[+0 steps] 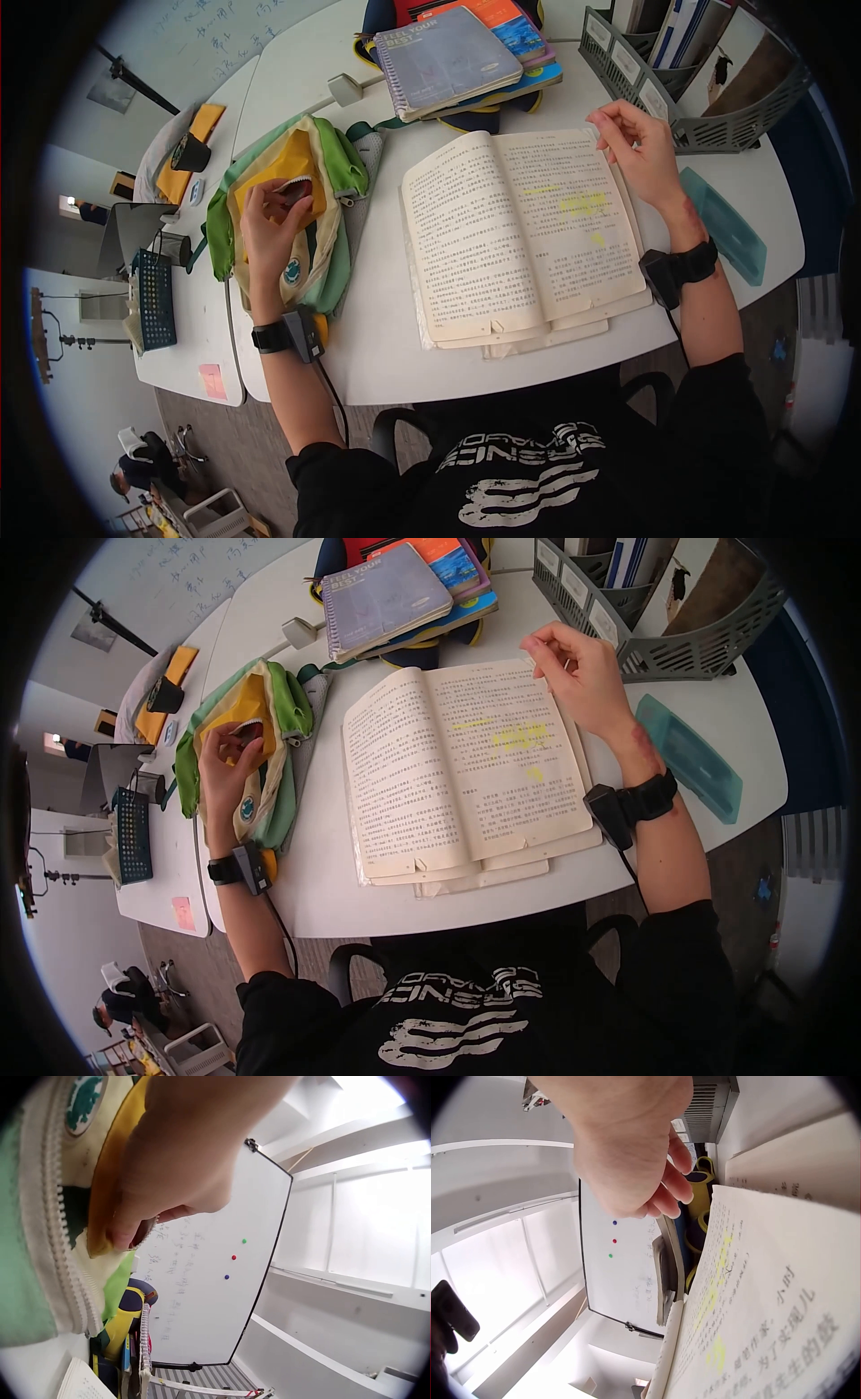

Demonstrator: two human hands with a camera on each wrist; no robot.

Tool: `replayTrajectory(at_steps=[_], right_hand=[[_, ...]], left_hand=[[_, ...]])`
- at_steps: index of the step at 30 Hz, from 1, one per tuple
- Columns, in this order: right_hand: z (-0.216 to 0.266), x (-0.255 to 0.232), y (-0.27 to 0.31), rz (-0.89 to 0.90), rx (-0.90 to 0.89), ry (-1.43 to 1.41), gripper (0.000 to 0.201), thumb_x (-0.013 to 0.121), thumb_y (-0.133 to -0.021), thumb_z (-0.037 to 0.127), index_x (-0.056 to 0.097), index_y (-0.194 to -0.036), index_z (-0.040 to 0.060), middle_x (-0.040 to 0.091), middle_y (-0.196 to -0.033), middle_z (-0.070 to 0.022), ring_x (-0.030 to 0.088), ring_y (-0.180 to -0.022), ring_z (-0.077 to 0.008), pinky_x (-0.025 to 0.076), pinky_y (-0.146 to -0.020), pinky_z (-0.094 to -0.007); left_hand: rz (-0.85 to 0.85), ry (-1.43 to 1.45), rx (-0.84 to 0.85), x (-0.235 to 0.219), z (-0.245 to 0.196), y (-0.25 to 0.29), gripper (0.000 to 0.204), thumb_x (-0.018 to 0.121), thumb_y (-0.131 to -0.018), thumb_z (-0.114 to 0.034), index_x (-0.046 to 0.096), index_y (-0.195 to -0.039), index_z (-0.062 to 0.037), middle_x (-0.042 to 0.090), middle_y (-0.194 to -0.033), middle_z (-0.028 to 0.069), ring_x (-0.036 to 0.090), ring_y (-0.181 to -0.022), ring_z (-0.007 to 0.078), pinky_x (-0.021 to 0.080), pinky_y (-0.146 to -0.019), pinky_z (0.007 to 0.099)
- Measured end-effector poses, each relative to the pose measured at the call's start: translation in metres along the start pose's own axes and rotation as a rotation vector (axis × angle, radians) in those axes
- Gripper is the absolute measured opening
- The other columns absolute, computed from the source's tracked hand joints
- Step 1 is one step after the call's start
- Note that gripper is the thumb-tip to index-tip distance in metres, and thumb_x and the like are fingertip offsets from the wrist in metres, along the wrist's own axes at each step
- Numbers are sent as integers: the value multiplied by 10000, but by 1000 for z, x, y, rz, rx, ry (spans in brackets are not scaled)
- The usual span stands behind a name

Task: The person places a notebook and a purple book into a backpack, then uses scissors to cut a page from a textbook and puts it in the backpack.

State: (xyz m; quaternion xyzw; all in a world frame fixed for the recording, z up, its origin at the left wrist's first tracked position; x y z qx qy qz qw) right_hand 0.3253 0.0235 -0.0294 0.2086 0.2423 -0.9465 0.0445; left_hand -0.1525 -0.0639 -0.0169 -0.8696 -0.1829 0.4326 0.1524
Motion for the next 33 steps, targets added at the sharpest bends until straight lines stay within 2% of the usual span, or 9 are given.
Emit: replayTrajectory(at_steps=[4,6,10,12,15,21,25,30,33], right_hand=[[0,-1,0,13,7,19,212,641,-979,211,687,-955,5,650,-672,-13,574,-572,-36,445,-512,-205],[1,0,0,11,6,18,212,641,-979,211,687,-954,5,651,-671,-13,574,-572,-36,444,-512,-205],[-1,0,0,1,-8,5,209,644,-978,208,689,-955,5,646,-667,-11,568,-569,-35,441,-509,-206],[1,0,1,-2,-4,5,206,645,-978,206,690,-957,6,644,-665,-10,564,-567,-34,438,-511,-205],[3,1,0,-5,6,7,201,647,-977,204,691,-959,8,638,-663,-5,553,-564,-32,432,-515,-202],[1,1,0,11,24,8,203,646,-981,207,689,-961,10,625,-659,0,539,-566,-32,426,-521,-201],[2,1,0,19,24,-3,207,640,-985,204,686,-962,4,623,-662,0,550,-586,-31,437,-523,-205],[0,1,1,20,10,-6,209,634,-988,202,686,-963,2,625,-665,0,562,-597,-31,445,-523,-204],[-1,1,1,19,14,-5,209,631,-990,203,687,-965,3,628,-666,-1,567,-597,-30,448,-523,-203]], left_hand=[[-22,-35,44,0,-1,-1,374,835,-805,-111,635,-1099,2,615,-862,41,603,-732,96,512,-712,249],[-45,-42,27,0,-1,-1,369,858,-764,-100,640,-1036,19,596,-889,65,618,-703,129,525,-690,262],[-74,-71,57,0,0,-1,343,862,-759,-104,641,-992,15,590,-857,62,593,-674,124,511,-674,261],[-97,-110,107,-2,3,-2,307,843,-801,-127,627,-983,-7,590,-726,11,549,-650,68,457,-631,226],[-116,-60,65,-1,8,-3,315,868,-753,-119,629,-914,9,550,-749,35,498,-603,101,413,-571,256],[-182,-66,18,-2,5,-2,325,887,-738,-158,629,-838,12,509,-695,12,456,-587,89,393,-557,256],[-214,-81,0,-2,10,-4,322,894,-732,-168,635,-791,14,509,-696,8,458,-587,85,398,-560,251],[-271,32,-42,-1,17,-4,316,891,-747,-178,650,-751,26,571,-728,12,531,-612,71,437,-595,224],[-286,-14,-51,-3,13,-3,281,878,-762,-154,663,-811,19,600,-748,11,565,-632,67,458,-601,227]])
Point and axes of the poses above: each hand's wrist, its own y-axis away from the middle knuckle, its own x-axis out of the palm, z = x × y, the point moved 3 cm from there along -y, towards the middle knuckle
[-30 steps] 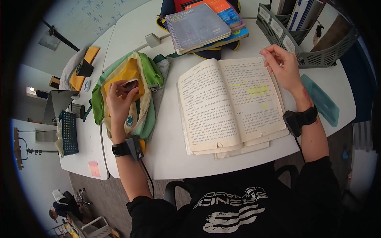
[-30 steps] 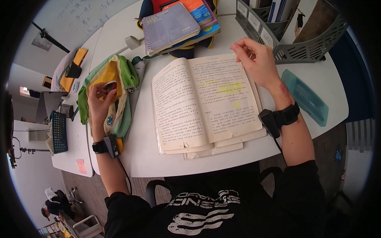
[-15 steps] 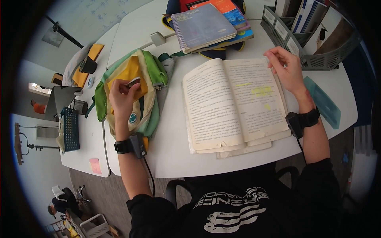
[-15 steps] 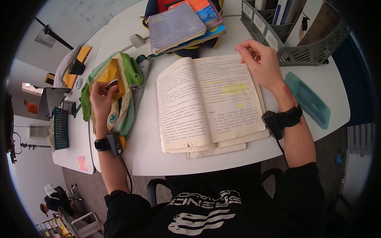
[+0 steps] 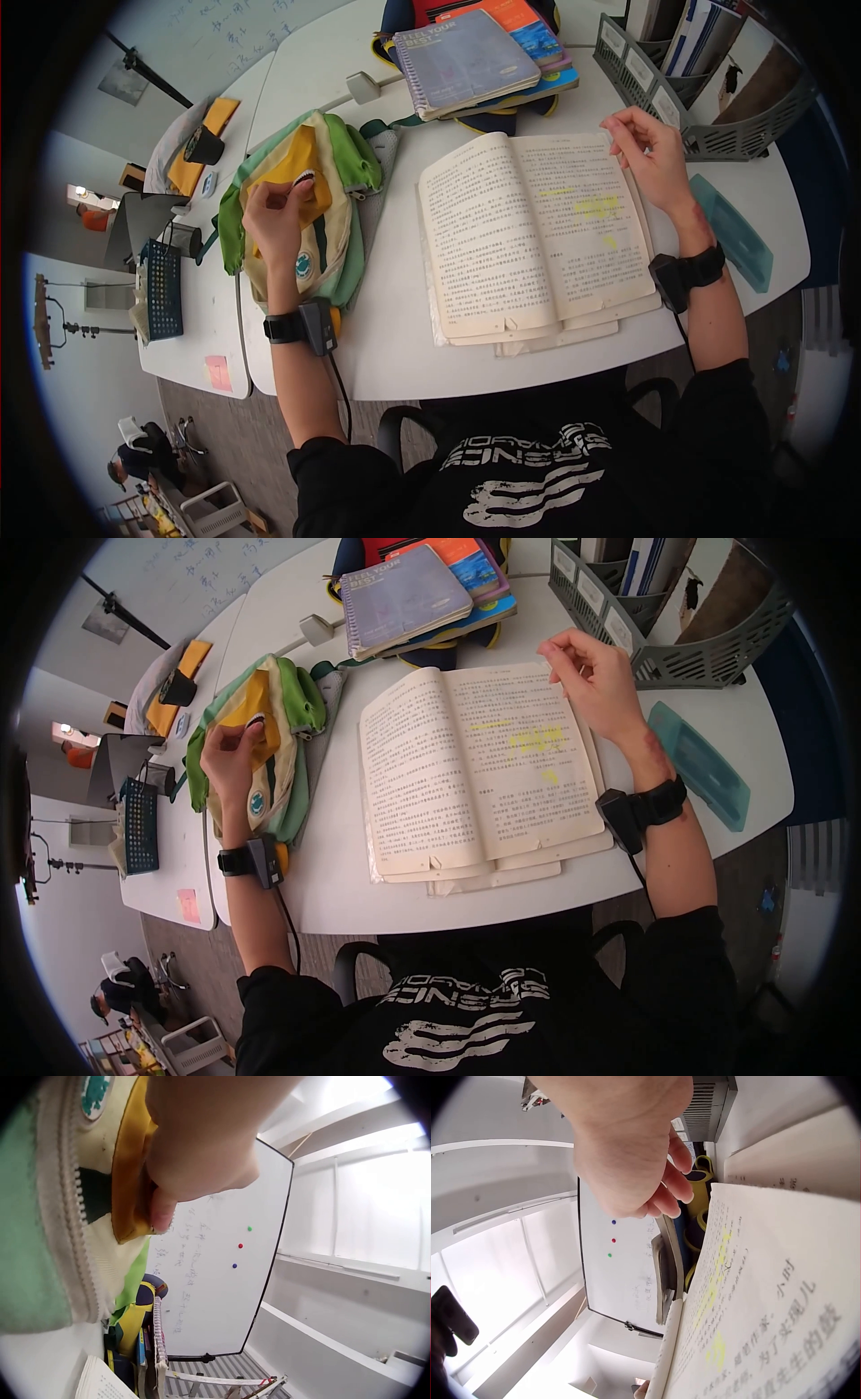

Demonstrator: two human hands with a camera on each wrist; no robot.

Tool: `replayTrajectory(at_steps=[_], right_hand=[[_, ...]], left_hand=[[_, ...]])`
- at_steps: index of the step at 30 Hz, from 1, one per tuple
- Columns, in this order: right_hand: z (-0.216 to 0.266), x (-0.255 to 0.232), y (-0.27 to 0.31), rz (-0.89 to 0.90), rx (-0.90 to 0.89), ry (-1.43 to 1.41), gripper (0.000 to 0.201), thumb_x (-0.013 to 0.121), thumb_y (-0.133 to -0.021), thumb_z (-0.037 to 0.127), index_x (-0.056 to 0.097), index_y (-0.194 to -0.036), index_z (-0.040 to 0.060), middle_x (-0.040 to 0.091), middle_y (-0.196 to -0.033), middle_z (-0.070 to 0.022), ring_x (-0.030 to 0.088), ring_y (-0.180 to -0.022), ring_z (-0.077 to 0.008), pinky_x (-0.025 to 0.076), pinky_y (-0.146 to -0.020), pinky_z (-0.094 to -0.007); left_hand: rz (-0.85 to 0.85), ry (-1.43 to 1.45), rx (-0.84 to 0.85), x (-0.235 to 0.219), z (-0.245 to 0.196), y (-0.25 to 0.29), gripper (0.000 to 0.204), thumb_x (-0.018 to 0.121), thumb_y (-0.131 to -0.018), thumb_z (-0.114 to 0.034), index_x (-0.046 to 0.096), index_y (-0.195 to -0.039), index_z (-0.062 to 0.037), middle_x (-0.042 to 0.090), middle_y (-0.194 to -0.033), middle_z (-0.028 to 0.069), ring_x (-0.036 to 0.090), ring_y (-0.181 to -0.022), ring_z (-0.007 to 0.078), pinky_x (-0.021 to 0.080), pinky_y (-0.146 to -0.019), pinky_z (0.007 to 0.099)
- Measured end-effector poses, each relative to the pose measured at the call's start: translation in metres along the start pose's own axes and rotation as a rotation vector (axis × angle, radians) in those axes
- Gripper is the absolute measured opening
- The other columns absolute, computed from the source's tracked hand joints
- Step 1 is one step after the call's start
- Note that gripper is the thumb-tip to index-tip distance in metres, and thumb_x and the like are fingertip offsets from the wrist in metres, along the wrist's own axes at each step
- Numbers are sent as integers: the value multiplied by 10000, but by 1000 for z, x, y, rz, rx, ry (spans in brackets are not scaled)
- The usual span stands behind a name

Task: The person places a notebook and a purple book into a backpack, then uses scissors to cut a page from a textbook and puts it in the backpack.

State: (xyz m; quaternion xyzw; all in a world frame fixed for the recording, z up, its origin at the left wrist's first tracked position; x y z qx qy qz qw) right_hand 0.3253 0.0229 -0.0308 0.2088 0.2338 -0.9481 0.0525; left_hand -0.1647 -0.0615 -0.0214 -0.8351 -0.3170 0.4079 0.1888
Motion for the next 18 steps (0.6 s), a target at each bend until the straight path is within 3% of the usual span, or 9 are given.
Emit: replayTrajectory(at_steps=[4,7,13,16,18], right_hand=[[0,0,0,0,2,3,208,631,-990,204,688,-961,6,632,-667,0,573,-597,-28,453,-523,-202],[0,0,0,0,11,1,210,634,-988,206,687,-955,6,630,-668,2,574,-597,-28,453,-523,-202],[3,1,0,-6,13,8,210,641,-984,210,684,-952,8,628,-668,3,559,-588,-26,445,-523,-198],[2,1,0,2,23,-2,204,643,-983,206,684,-953,8,631,-674,0,559,-589,-26,439,-522,-198],[2,0,0,3,35,-8,202,643,-982,202,684,-953,6,631,-674,-1,561,-590,-25,438,-522,-198]], left_hand=[[89,-51,-36,3,-2,1,259,862,-776,-129,673,-892,4,604,-750,7,570,-641,67,476,-605,232],[144,123,-47,6,4,1,275,853,-787,-121,668,-954,-3,608,-756,8,577,-655,67,492,-622,231],[125,-20,13,4,0,1,281,853,-791,-124,659,-945,8,605,-748,26,594,-659,73,503,-630,228],[21,-33,46,-2,-3,1,290,865,-779,-147,657,-914,4,627,-766,36,617,-648,95,510,-627,249],[-13,-142,-59,-11,5,-2,326,834,-823,-237,676,-953,17,694,-858,110,671,-671,140,526,-639,282]])
Point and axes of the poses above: each hand's wrist, its own y-axis away from the middle knuckle, its own x-axis out of the palm, z = x × y, the point moved 3 cm from there along -y, towards the middle knuckle
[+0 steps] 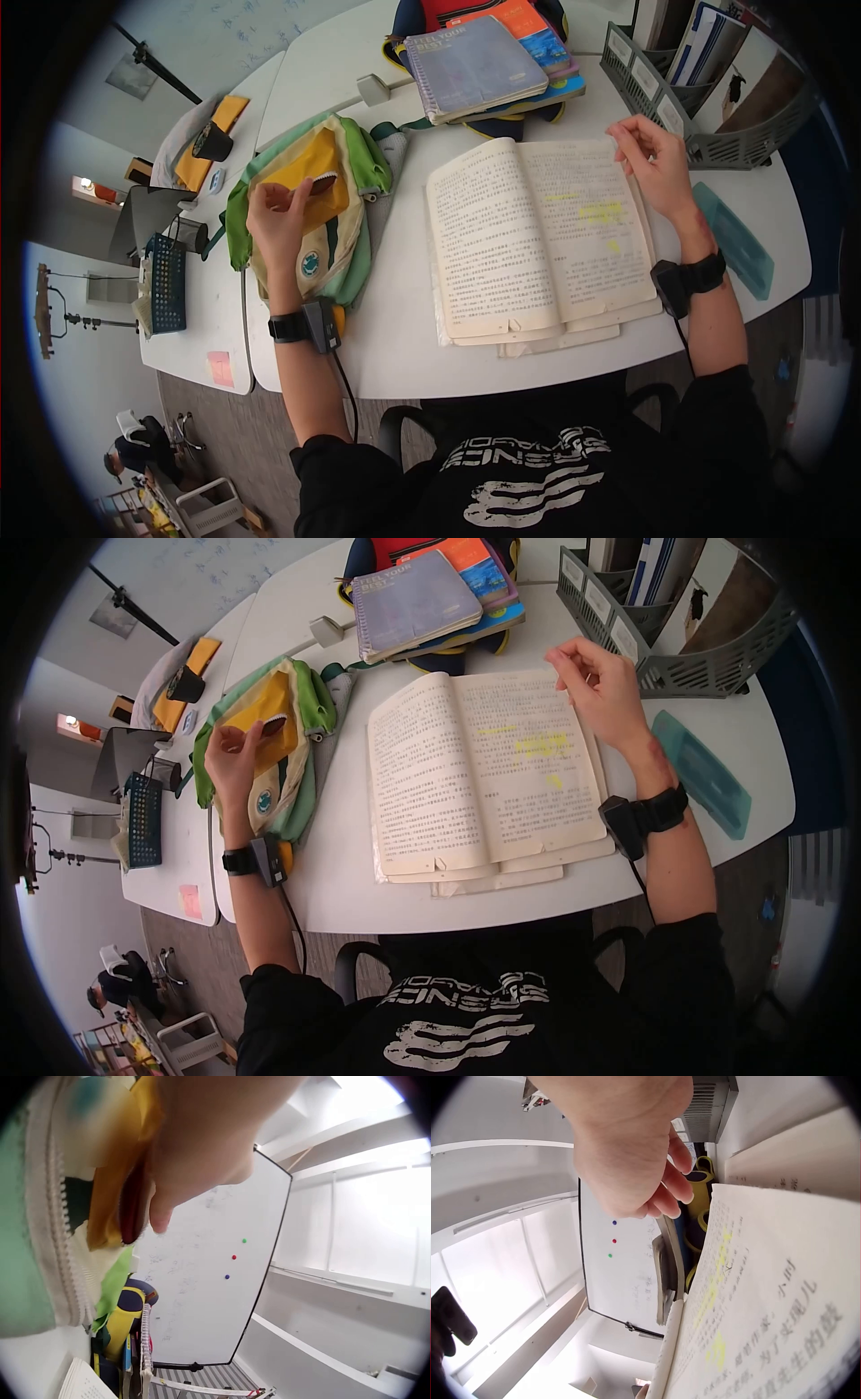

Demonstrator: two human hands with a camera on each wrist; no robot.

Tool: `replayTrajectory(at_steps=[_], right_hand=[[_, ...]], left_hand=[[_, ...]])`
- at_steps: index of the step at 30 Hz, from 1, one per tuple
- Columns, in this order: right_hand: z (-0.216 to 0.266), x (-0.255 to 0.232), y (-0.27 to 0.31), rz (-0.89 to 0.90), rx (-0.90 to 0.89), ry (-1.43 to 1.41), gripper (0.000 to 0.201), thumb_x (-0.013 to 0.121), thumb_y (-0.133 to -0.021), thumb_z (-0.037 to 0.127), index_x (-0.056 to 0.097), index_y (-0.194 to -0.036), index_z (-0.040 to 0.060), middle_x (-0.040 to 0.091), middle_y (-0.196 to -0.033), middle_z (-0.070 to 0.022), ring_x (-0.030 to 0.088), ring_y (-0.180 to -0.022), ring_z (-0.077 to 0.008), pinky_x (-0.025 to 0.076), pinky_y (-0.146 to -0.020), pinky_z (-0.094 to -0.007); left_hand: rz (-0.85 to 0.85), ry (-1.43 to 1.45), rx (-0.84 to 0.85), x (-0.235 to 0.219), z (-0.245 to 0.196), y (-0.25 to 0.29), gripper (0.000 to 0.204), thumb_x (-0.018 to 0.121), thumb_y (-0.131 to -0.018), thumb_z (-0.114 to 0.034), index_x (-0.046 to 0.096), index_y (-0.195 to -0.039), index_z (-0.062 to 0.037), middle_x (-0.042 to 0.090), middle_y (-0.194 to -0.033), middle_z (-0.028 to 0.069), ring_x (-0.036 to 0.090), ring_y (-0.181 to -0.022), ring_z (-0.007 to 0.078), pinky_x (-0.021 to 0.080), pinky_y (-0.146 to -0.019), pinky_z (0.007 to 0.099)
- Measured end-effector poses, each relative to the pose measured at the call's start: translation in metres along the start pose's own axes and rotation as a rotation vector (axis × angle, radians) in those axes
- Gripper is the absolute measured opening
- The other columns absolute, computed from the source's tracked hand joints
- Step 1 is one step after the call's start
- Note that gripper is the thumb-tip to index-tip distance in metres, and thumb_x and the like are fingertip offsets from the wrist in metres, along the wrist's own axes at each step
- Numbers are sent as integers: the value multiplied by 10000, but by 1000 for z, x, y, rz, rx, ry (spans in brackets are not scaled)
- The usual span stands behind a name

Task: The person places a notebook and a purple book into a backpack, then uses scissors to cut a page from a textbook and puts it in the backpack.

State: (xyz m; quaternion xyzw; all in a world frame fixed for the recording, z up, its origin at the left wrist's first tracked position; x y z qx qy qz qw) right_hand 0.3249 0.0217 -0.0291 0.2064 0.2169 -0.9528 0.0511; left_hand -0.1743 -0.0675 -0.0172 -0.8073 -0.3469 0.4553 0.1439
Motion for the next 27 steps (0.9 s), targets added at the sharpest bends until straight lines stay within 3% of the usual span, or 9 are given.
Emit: replayTrajectory(at_steps=[4,6,7,10,14,19,22,26,27], right_hand=[[-2,-2,-1,-33,-10,-31,192,642,-980,189,681,-955,2,630,-667,-2,555,-577,-24,430,-518,-200],[-2,-2,-1,-35,-23,-22,189,642,-979,185,679,-955,1,630,-666,-2,549,-570,-25,428,-515,-202],[-2,-2,-1,-29,-37,-12,186,641,-978,182,678,-955,0,630,-664,-2,543,-562,-25,425,-513,-204],[2,-2,0,-10,-56,-11,190,641,-978,189,676,-954,4,633,-665,-4,541,-549,-33,423,-507,-211],[6,-2,2,-15,-76,-3,202,642,-979,206,675,-952,9,634,-665,-6,544,-545,-41,424,-504,-218],[8,-4,2,-16,-83,-5,217,643,-980,222,669,-938,11,636,-666,-10,546,-541,-51,419,-499,-221],[7,-3,1,-19,-80,-12,219,641,-982,222,669,-940,9,637,-665,-12,547,-543,-54,409,-498,-227],[14,-3,1,-11,-81,9,223,637,-984,222,669,-936,7,636,-663,-13,549,-549,-55,401,-500,-236],[14,-3,1,-7,-82,15,225,636,-985,222,668,-930,7,635,-661,-14,551,-552,-56,399,-501,-238]], left_hand=[[212,-144,-123,-16,3,6,401,765,-878,-313,687,-1061,35,720,-983,198,723,-806,238,544,-731,333],[328,-260,86,-19,-6,17,467,705,-909,-349,677,-1149,50,703,-1080,247,707,-967,319,529,-859,370],[402,-350,86,-18,5,18,533,689,-907,-377,647,-1233,43,670,-1198,234,629,-1138,370,480,-968,397],[390,-537,137,-16,27,28,661,675,-906,-437,559,-1363,27,613,-1322,211,537,-1262,374,435,-1030,421],[366,-650,95,-19,18,27,774,674,-897,-478,452,-1464,1,588,-1369,181,476,-1300,368,403,-1050,451],[353,-614,32,-24,22,19,796,672,-897,-489,417,-1497,-33,680,-1163,121,517,-1208,313,371,-997,490],[404,-640,-76,-29,5,15,731,669,-904,-471,463,-1472,-60,690,-1080,108,525,-1198,290,357,-992,495],[481,-692,-72,-26,-6,16,624,643,-930,-442,523,-1423,-80,684,-1086,110,532,-1200,289,363,-996,502],[440,-697,42,-21,-2,19,572,628,-944,-424,546,-1402,-92,681,-1097,108,539,-1195,296,364,-998,507]])
Point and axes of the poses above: each hand's wrist, its own y-axis away from the middle knuckle, its own x-axis out of the palm, z = x × y, the point moved 3 cm from there along -y, towards the middle knuckle
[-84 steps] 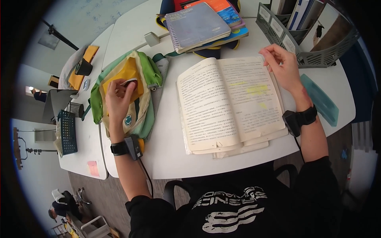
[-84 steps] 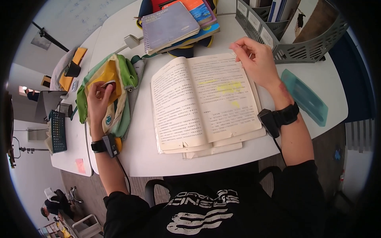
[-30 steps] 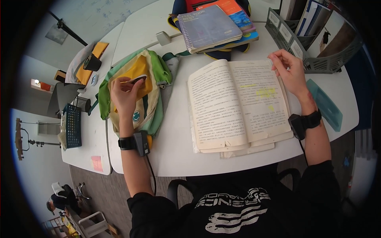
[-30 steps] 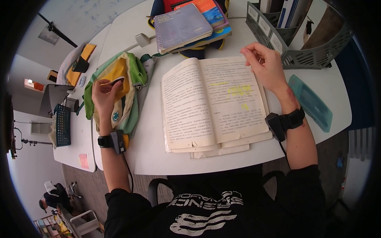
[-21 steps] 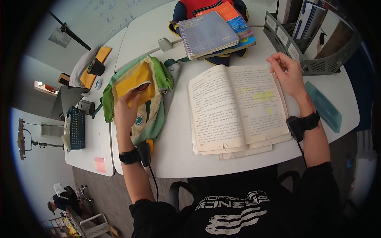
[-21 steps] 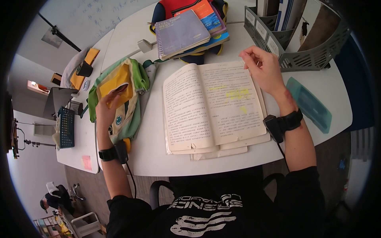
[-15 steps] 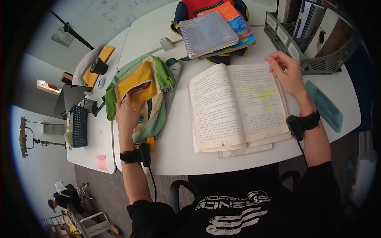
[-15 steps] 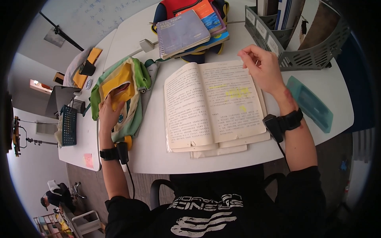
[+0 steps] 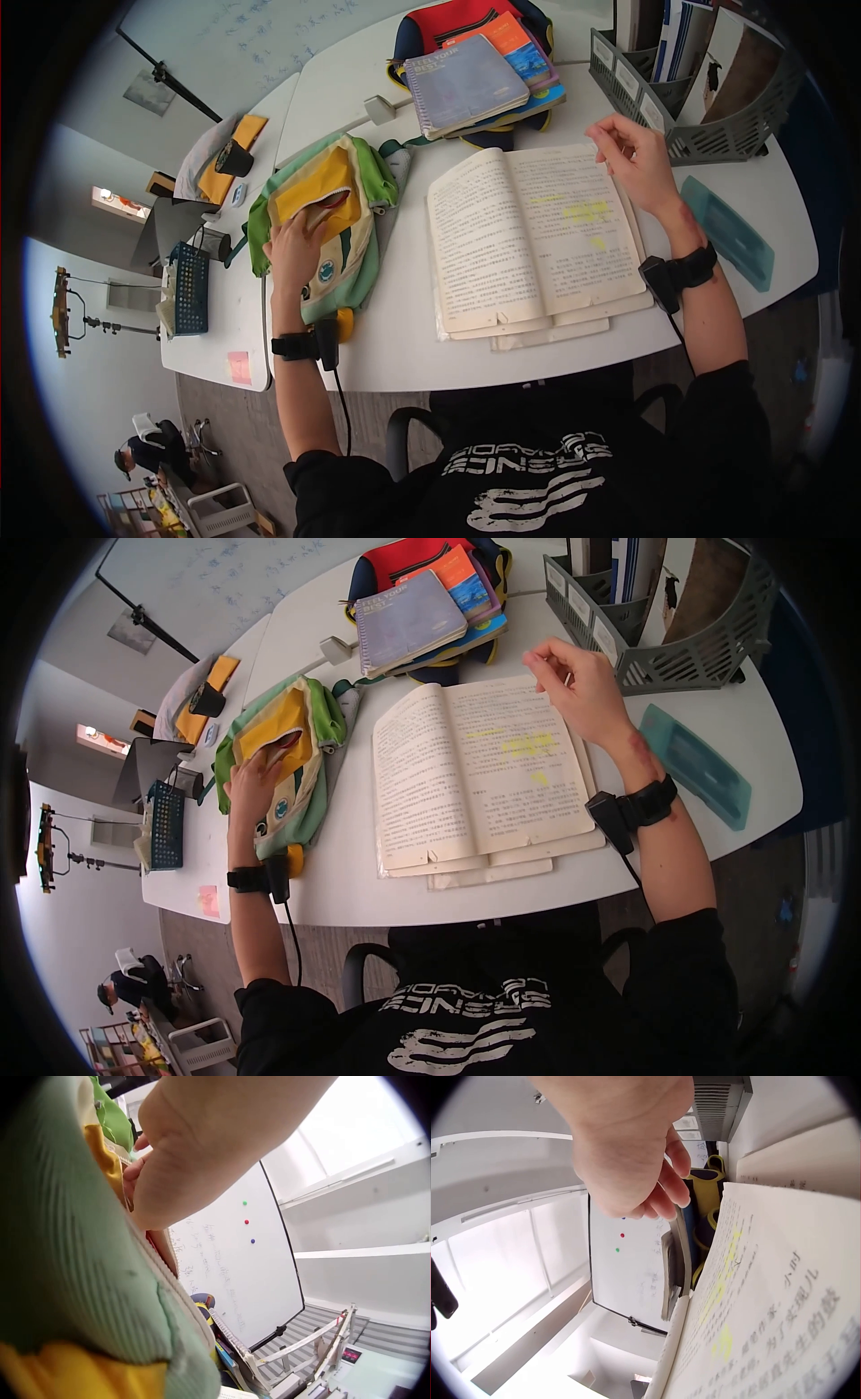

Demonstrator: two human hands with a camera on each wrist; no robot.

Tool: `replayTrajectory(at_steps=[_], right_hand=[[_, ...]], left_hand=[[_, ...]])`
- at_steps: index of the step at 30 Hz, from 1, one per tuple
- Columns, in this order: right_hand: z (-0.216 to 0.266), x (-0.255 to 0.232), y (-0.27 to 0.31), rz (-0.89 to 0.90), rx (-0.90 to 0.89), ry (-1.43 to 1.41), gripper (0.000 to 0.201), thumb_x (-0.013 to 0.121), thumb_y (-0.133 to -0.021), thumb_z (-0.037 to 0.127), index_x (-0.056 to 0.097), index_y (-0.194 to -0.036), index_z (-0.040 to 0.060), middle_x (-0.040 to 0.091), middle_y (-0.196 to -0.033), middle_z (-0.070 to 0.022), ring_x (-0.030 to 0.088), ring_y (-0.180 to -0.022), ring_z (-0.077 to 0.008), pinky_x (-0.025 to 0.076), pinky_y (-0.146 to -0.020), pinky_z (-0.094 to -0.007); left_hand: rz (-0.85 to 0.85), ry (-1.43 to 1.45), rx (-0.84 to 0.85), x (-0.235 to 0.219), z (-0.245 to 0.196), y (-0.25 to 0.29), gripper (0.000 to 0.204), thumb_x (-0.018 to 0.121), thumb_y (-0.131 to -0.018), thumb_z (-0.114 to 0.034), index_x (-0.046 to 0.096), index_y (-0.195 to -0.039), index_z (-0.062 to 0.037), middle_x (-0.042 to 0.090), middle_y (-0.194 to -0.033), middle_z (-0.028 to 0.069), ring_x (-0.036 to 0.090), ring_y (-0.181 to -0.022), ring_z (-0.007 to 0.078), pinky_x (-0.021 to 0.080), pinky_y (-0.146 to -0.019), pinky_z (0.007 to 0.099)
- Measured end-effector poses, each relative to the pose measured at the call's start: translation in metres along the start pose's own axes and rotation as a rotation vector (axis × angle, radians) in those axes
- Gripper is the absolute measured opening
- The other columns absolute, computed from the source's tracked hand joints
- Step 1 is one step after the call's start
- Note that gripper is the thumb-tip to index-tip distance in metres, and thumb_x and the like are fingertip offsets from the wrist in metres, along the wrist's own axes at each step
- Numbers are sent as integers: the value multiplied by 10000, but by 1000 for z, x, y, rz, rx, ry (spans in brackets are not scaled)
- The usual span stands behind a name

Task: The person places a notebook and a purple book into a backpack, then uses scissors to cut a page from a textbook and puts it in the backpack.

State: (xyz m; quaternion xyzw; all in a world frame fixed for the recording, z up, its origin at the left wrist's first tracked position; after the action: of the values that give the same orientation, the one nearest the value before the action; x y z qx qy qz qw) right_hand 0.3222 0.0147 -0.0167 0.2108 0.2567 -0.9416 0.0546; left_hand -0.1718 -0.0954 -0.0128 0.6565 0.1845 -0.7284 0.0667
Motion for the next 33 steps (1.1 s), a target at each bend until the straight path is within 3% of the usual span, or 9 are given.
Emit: replayTrajectory(at_steps=[3,8,12,14,17,20,27,30,33], right_hand=[[0,0,0,8,9,11,231,632,-987,224,665,-920,6,636,-660,-16,555,-556,-58,398,-504,-240],[1,-1,1,3,6,13,241,630,-987,231,663,-915,3,637,-661,-20,565,-557,-66,406,-513,-241],[4,-1,1,12,6,21,249,630,-987,232,660,-908,-3,637,-663,-28,597,-576,-77,422,-524,-241],[4,-2,1,13,3,20,249,630,-986,230,659,-905,-4,637,-663,-30,608,-584,-79,427,-526,-241],[6,-2,1,10,-1,21,244,629,-987,225,659,-904,-3,637,-663,-31,620,-594,-80,432,-526,-242],[7,-3,2,6,-5,14,242,629,-987,222,658,-903,-3,637,-662,-30,618,-590,-80,434,-524,-244],[8,-2,2,14,-9,30,241,627,-989,222,657,-902,-1,632,-653,-35,615,-581,-84,439,-528,-250],[6,-2,2,8,-21,20,242,627,-989,224,657,-903,0,631,-650,-37,616,-582,-85,439,-530,-250],[5,-1,2,9,-30,9,243,628,-988,226,657,-903,0,630,-648,-39,620,-587,-86,440,-532,-251]], left_hand=[[-104,18,106,0,-8,5,455,556,-987,-406,614,-1294,-75,670,-1148,121,579,-1150,329,371,-1003,521],[-94,-128,-102,11,-1,-2,449,439,-1022,-424,677,-1020,-44,708,-1047,169,630,-1076,352,399,-953,502],[-115,-230,-88,13,6,-13,443,449,-1016,-393,714,-940,-46,725,-980,179,645,-1057,351,410,-921,495],[-122,-201,-150,16,13,-23,429,523,-959,-404,727,-886,-34,728,-966,183,660,-1014,367,431,-881,493],[-3,-152,-168,19,13,-26,432,602,-876,-427,723,-925,-15,728,-958,189,665,-979,379,451,-862,507],[-38,-73,-203,18,12,-26,452,644,-815,-429,719,-938,0,726,-946,189,661,-985,384,461,-877,516],[-155,-82,-137,22,12,-19,430,649,-813,-409,707,-936,-1,717,-977,207,657,-987,390,479,-876,501],[-161,-65,-126,24,16,-25,342,619,-857,-332,696,-914,-3,707,-999,220,653,-966,398,487,-864,489],[-300,42,-149,20,24,-26,248,579,-891,-223,681,-902,3,708,-950,215,660,-888,421,504,-813,487]])
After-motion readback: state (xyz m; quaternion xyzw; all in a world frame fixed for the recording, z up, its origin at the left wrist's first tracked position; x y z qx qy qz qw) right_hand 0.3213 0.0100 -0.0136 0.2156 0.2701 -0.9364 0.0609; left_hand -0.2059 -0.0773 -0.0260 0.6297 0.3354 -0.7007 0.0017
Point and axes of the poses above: each hand's wrist, its own y-axis away from the middle knuckle, its own x-axis out of the palm, z = x × y, the point moved 3 cm from there along -y, towards the middle knuckle
